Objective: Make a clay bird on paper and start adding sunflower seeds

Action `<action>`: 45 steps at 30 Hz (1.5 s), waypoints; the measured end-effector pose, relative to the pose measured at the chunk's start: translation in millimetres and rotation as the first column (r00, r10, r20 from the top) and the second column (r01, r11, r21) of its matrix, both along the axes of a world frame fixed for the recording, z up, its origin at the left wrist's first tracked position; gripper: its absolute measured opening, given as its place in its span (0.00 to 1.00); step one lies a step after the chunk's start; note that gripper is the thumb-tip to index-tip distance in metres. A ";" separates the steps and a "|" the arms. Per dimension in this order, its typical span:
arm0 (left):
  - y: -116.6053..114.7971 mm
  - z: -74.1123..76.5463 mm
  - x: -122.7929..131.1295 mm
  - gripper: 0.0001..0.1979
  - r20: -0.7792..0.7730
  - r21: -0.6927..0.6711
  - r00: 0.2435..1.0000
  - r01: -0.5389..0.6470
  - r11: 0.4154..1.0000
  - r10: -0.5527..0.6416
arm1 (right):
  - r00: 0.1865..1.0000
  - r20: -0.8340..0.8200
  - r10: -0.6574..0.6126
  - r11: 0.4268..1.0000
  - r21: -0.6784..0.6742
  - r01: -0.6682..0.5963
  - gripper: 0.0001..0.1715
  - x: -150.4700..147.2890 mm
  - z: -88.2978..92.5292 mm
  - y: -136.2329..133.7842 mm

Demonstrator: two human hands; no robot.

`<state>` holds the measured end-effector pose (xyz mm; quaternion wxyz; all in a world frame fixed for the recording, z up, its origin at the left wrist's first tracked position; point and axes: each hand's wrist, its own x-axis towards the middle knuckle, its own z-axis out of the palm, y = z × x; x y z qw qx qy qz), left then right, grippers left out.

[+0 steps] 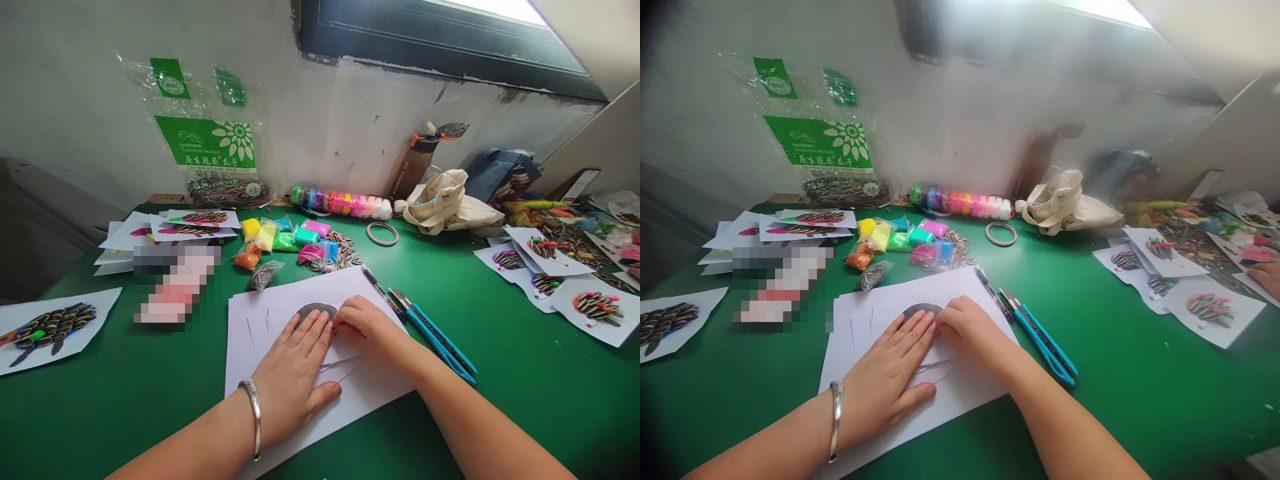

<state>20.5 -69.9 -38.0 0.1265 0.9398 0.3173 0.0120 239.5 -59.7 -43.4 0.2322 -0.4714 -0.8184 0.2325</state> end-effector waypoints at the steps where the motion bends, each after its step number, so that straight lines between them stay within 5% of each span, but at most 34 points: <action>1: 0.5 0.7 -0.4 0.38 0.008 -0.020 1.000 -0.005 1.000 0.005 | 1.000 0.011 0.001 1.000 0.004 -0.001 0.09 0.3 0.0 0.0; 10: 3.1 5.6 -7.1 0.39 0.093 -0.105 0.995 -0.014 0.994 0.024 | 0.996 0.082 0.033 0.998 0.042 -0.037 0.07 0.9 -1.1 -2.5; 18: 9.9 13.9 -7.9 0.20 0.162 0.106 0.987 -0.012 0.994 -0.005 | 0.998 0.067 0.021 1.000 0.021 -0.022 0.09 0.4 0.0 -0.7; 26: 17.4 15.1 -12.8 0.26 0.005 0.031 1.000 -0.001 1.000 0.001 | 0.987 0.154 -0.036 0.997 0.067 0.026 0.10 -12.9 11.9 -12.2; 45: 16.9 5.8 -15.8 0.27 0.116 -0.031 0.993 -0.002 1.000 0.005 | 0.994 0.089 -0.059 0.987 0.153 0.045 0.12 -22.8 0.1 -24.3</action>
